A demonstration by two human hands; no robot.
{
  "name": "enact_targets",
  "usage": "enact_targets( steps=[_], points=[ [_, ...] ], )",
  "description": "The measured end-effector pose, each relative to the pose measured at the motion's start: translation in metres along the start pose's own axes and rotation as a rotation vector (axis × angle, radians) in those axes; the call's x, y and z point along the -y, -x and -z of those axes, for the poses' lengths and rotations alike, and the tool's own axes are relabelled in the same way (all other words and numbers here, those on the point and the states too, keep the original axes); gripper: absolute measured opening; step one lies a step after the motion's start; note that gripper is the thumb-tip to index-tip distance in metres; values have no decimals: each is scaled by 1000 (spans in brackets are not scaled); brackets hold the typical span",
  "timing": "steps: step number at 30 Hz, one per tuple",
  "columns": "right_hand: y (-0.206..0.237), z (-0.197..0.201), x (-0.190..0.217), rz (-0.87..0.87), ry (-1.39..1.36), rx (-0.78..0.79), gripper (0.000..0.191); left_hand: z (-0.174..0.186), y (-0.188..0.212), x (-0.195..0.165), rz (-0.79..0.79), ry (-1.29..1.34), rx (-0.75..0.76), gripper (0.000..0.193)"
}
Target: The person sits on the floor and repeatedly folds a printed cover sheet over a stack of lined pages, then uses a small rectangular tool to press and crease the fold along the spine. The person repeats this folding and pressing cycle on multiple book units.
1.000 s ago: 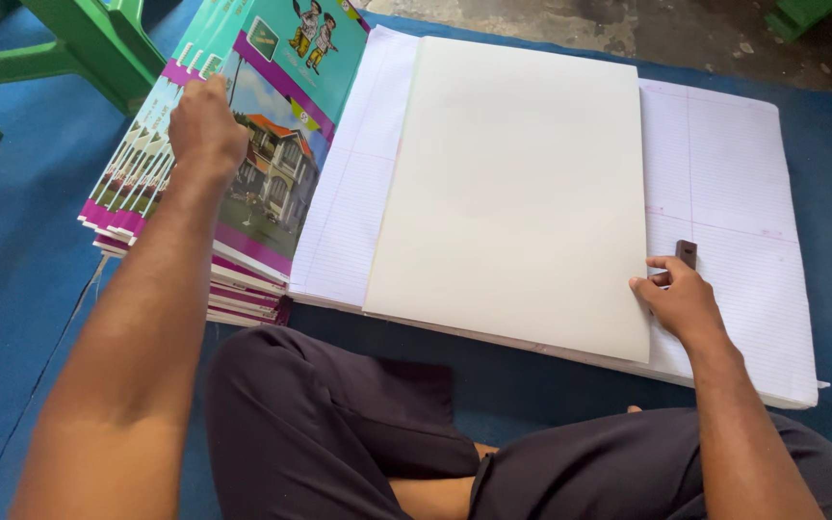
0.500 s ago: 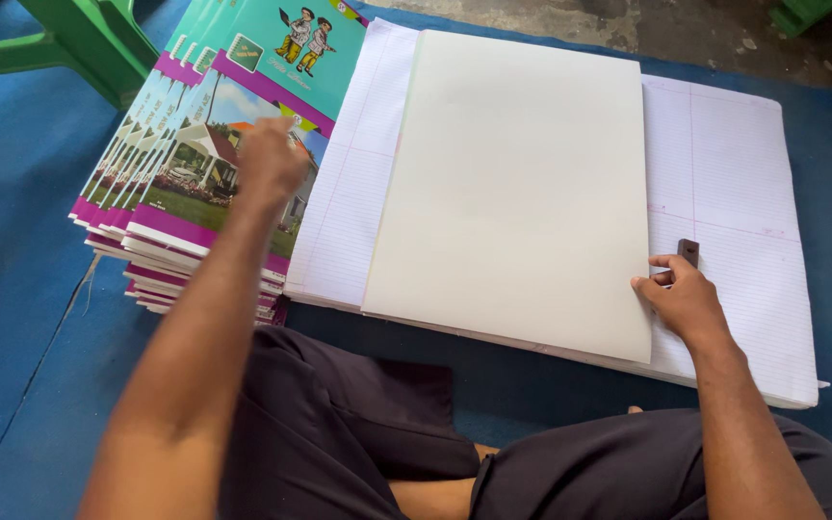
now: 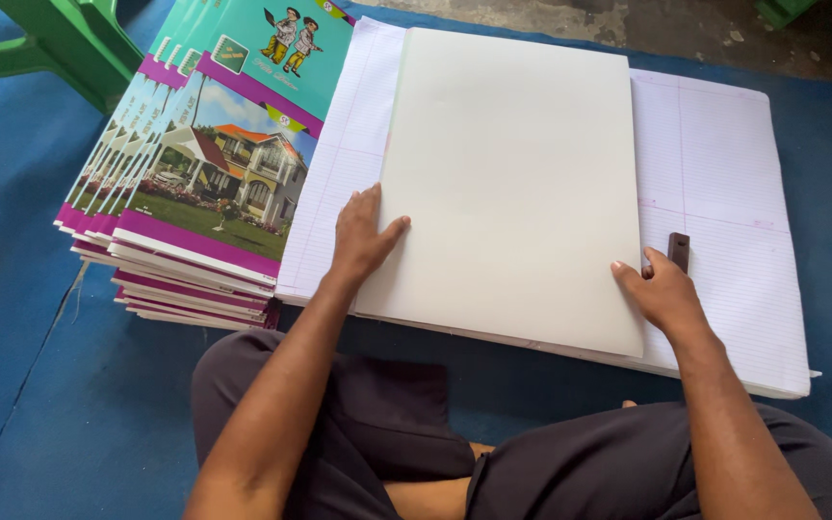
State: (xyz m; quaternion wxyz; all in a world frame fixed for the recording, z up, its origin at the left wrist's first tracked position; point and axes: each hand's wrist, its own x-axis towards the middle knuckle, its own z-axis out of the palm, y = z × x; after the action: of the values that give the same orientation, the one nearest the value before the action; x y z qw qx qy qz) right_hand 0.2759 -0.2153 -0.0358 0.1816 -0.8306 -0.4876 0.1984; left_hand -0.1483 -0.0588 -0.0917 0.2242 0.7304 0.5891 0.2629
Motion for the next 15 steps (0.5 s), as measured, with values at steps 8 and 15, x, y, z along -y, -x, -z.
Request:
enact_targets(
  steps=[8, 15],
  points=[
    [7, 6, 13, 51, -24, 26, 67, -4, 9, 1, -60, 2, -73, 86],
    [11, 15, 24, -41, -86, 4, 63, -3, 9, 0, -49, 4, -66, 86]
  ],
)
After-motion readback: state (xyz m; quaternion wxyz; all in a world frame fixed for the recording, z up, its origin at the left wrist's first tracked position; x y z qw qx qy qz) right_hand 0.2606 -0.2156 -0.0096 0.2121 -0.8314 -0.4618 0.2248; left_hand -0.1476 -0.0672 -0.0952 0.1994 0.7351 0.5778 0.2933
